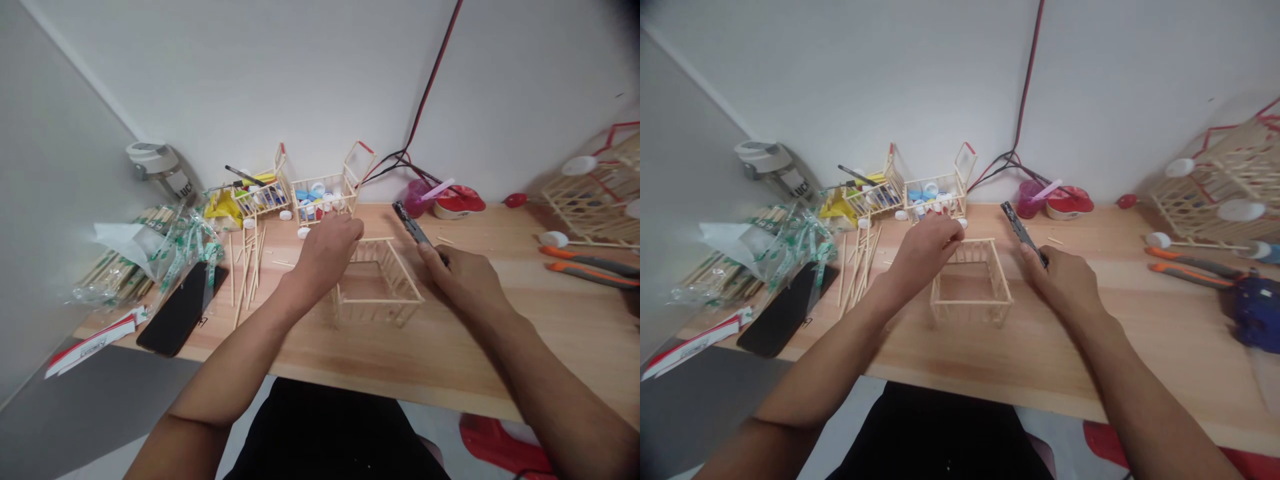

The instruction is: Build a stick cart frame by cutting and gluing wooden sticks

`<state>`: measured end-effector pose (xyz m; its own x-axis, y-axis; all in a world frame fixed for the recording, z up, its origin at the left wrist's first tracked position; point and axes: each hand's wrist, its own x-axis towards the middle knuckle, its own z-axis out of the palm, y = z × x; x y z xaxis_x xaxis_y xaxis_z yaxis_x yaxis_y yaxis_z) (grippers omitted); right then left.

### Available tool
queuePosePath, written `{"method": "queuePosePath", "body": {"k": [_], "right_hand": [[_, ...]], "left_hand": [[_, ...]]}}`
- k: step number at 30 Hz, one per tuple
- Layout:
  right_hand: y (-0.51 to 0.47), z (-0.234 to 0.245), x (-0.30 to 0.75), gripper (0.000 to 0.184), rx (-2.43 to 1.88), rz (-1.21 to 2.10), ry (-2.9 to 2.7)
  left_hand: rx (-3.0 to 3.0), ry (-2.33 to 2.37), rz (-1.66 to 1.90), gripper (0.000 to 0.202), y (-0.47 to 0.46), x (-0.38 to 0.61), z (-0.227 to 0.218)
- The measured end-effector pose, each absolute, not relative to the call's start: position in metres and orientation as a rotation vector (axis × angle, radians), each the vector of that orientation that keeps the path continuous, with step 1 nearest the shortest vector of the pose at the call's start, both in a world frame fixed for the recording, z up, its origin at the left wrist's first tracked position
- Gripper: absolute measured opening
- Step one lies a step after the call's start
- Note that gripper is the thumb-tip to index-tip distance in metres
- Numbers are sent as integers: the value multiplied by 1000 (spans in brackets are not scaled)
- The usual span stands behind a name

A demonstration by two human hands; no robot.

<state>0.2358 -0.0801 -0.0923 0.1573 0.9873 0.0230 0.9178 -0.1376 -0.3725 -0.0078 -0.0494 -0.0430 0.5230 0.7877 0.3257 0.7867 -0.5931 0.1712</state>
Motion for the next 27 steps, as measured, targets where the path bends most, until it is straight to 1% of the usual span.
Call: {"method": "queuePosePath", "body": {"k": [12, 19, 27], "right_hand": [[-83, -89, 234, 62, -2166, 328, -1846], [-83, -89, 234, 63, -2176, 340, -1841], [-83, -88, 233, 62, -2175, 333, -1830]], "left_hand": [[2771, 1380, 647, 25, -46, -9, -56], [2759, 1411, 638, 22, -47, -8, -56], [2723, 1364, 691, 26, -48, -8, -55]]}}
